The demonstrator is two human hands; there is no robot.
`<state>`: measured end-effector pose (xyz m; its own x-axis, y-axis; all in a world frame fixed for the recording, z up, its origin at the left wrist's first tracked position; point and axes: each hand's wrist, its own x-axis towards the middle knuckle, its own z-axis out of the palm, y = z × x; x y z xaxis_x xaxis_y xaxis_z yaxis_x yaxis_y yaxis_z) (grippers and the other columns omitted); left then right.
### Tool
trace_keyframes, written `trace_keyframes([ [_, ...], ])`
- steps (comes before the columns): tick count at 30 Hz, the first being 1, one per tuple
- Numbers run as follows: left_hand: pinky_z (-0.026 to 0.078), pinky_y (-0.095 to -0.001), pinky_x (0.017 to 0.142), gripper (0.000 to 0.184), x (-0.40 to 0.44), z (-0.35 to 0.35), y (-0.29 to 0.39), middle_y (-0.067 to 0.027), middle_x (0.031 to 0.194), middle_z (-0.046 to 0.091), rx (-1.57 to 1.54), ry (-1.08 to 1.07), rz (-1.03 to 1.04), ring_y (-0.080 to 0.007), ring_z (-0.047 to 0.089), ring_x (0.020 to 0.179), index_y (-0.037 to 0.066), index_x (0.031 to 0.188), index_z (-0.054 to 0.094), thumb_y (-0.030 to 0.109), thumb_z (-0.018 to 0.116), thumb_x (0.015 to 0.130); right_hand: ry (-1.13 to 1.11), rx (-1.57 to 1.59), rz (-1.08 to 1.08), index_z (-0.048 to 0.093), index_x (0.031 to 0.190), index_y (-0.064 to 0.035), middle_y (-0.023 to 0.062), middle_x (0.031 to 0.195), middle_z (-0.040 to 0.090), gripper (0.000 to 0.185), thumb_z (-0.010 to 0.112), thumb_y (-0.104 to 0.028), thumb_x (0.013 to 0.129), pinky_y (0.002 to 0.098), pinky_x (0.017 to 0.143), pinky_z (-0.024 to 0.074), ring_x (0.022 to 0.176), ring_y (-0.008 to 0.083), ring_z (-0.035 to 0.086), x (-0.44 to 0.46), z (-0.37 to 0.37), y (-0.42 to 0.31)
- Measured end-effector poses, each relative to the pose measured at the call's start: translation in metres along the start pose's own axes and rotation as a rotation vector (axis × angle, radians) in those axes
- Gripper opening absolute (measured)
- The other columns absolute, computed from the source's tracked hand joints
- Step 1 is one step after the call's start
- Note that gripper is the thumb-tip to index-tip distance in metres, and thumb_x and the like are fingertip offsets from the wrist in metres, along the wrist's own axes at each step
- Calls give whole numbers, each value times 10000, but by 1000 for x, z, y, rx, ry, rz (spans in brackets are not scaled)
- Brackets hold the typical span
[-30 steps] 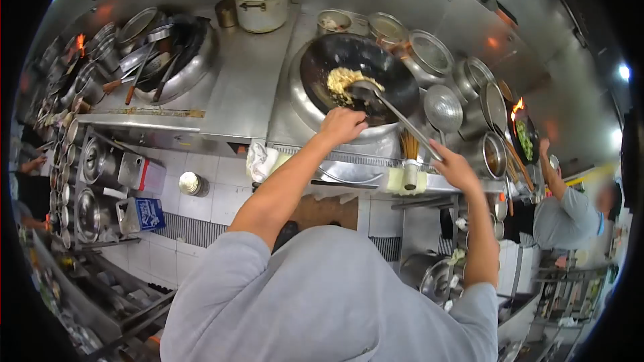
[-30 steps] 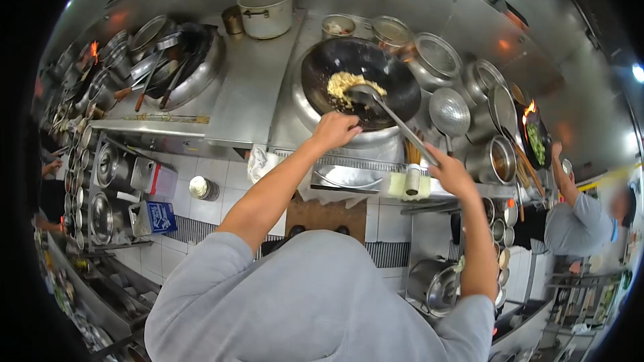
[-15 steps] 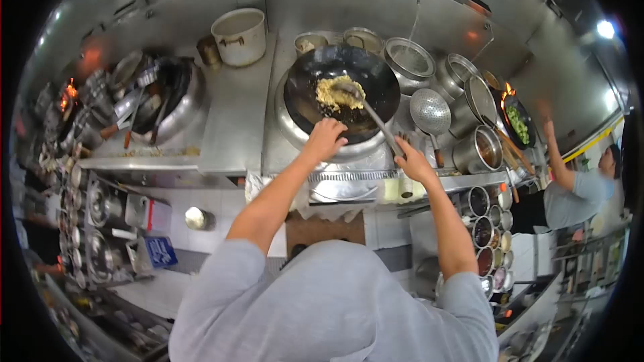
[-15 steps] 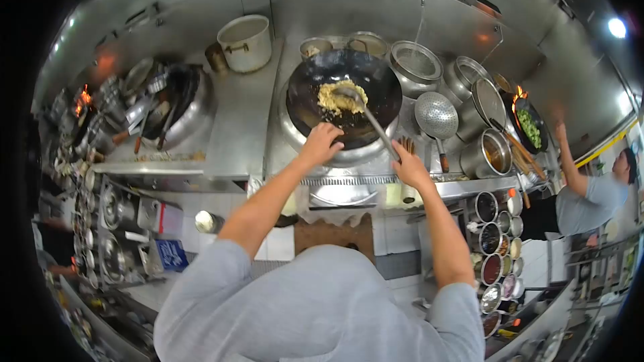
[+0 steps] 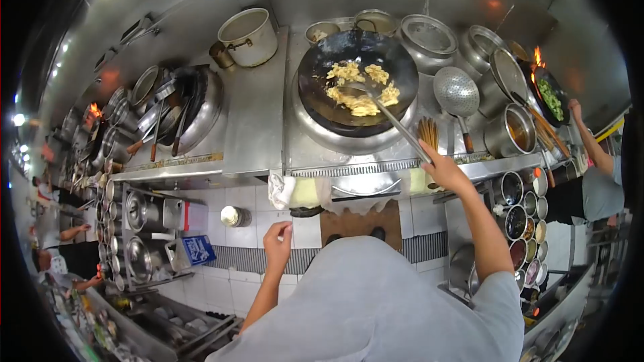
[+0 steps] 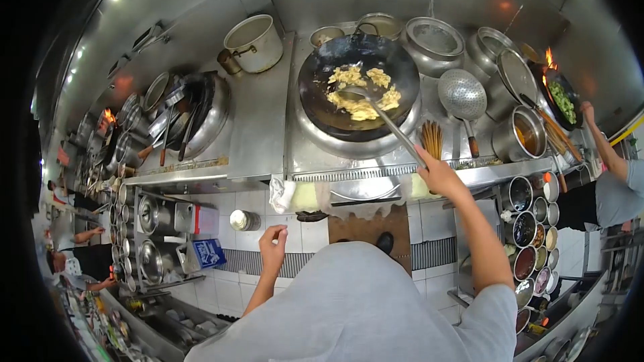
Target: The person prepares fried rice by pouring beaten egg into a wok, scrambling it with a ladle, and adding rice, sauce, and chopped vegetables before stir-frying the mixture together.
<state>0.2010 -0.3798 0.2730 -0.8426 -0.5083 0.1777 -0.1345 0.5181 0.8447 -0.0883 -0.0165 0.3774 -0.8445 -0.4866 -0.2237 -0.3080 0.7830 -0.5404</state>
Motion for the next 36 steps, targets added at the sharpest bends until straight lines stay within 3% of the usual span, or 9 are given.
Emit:
trace_keyframes([
  [3,499,-307,674,154,22,31,32,-122,875,664,-148,-19,29,-231,645,761,-3,979,666,20,652,827,67,2,-292,272,1482,-261,320,1026,608,618,524,-227,919,478,869,466,956,433,610,78,25,33],
  [6,497,-310,675,155,50,31,89,-129,865,660,86,-189,366,-247,646,770,-6,972,666,4,656,818,146,-185,-54,298,1476,-248,306,956,621,589,495,-203,922,495,837,472,923,422,619,110,30,11],
  [9,499,-334,691,130,51,10,95,-116,854,661,171,-89,401,-266,626,765,8,931,681,7,659,803,280,-339,29,303,1477,-221,248,827,642,609,501,-152,906,503,778,478,862,395,630,77,20,24],
  [14,490,-350,695,96,28,-14,92,-117,827,657,192,92,98,-280,618,764,6,896,678,-2,653,804,28,-245,-132,329,1461,-309,202,845,651,675,593,-141,863,494,749,482,810,366,636,-9,-52,28],
  [18,473,-368,775,119,70,36,120,-111,900,652,189,33,365,-295,600,868,20,925,677,32,650,810,174,-395,-326,315,1463,-319,198,831,654,667,567,-146,870,488,711,506,780,387,640,75,-13,43],
  [22,450,-385,868,158,127,82,135,-116,1068,622,117,-31,517,-306,558,1007,39,963,673,81,659,812,337,-497,-193,317,1466,-289,221,797,645,653,528,-123,870,500,674,514,746,404,644,105,2,39],
  [26,431,-407,935,195,181,122,93,-124,1156,589,64,-94,580,-319,528,1085,49,1008,663,115,649,826,135,-598,-87,284,1480,-285,214,779,644,669,496,-117,868,511,674,517,733,398,655,56,-35,11],
  [30,448,-398,900,211,221,158,73,-139,1007,599,71,-220,615,-326,545,1018,25,999,642,157,642,835,217,-669,-296,259,1488,-285,211,803,642,671,482,-117,877,519,675,522,725,396,650,96,7,1],
  [36,441,-444,791,182,263,180,51,-128,826,614,271,-332,678,-318,589,895,49,824,610,226,607,865,316,-480,107,269,1487,-228,247,888,663,681,530,-140,864,492,845,482,855,429,630,77,51,-25],
])
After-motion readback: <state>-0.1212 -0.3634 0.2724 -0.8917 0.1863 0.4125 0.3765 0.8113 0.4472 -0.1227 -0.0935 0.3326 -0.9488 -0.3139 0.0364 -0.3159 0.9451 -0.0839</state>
